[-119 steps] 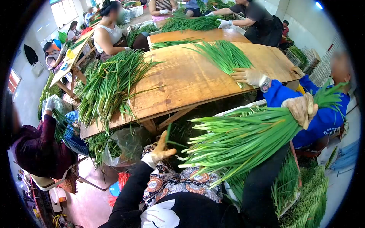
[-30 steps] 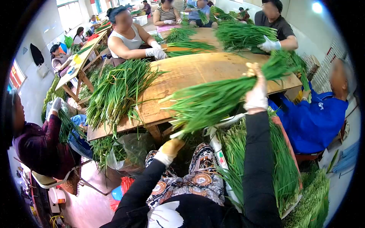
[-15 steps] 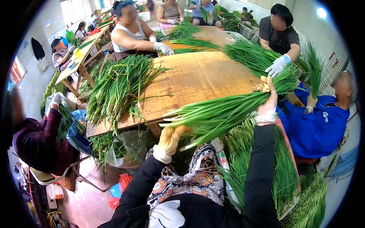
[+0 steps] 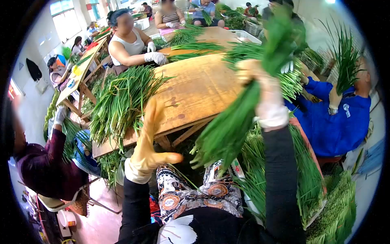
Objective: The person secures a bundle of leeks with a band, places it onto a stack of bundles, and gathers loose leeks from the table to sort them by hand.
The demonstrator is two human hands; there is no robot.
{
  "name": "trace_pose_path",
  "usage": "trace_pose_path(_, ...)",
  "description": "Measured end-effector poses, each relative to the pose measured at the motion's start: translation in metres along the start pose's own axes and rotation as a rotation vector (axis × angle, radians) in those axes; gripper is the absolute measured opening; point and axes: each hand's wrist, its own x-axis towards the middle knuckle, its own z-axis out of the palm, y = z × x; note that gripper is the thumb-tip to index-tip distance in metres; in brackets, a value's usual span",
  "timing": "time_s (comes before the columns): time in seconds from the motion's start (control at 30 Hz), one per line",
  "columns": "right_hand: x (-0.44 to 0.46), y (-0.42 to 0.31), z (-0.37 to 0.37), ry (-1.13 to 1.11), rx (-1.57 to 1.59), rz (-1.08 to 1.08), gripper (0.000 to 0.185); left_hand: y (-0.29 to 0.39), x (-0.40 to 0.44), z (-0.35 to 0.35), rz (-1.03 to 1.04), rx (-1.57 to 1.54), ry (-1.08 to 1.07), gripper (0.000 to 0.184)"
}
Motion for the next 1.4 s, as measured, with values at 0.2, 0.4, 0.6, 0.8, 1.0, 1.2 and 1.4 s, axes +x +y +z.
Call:
trace_pose_path(0.2, 0.001, 0.044, 0.127, -0.162, -0.169, 0.050, 0.023, -0.036, 0.036, 0.014, -0.097, 0.027, 0.296, 0.055)
trace_pose_path(0.4, 0.022, 0.050, 0.137, -0.496, -0.506, -0.281, 0.077, -0.021, 0.037, -0.032, -0.114, -0.027, 0.554, 0.037)
trace_pose_path(0.6, -0.030, 0.068, 0.041, -0.612, -1.072, -0.558, 0.099, 0.012, 0.021, -0.061, -0.034, -0.414, 1.009, 0.023)
trace_pose_path(0.8, -0.055, 0.098, 0.079, -0.400, -1.435, -0.881, 0.043, -0.019, 0.012, -0.077, -0.046, -0.415, 1.054, 0.017)
trace_pose_path(1.0, -0.043, 0.113, 0.086, -0.341, -1.393, -1.008, 0.028, -0.015, 0.022, -0.062, -0.068, -0.448, 1.096, 0.021)
trace_pose_path(1.2, -0.062, 0.110, 0.069, -0.514, -1.286, -1.047, 0.028, -0.023, 0.013, -0.079, -0.064, -0.479, 1.015, 0.024)
trace_pose_path(1.4, -0.102, 0.103, 0.063, -0.723, -1.042, -0.882, 0.023, -0.014, -0.003, -0.092, 0.086, -0.583, 0.988, 0.020)
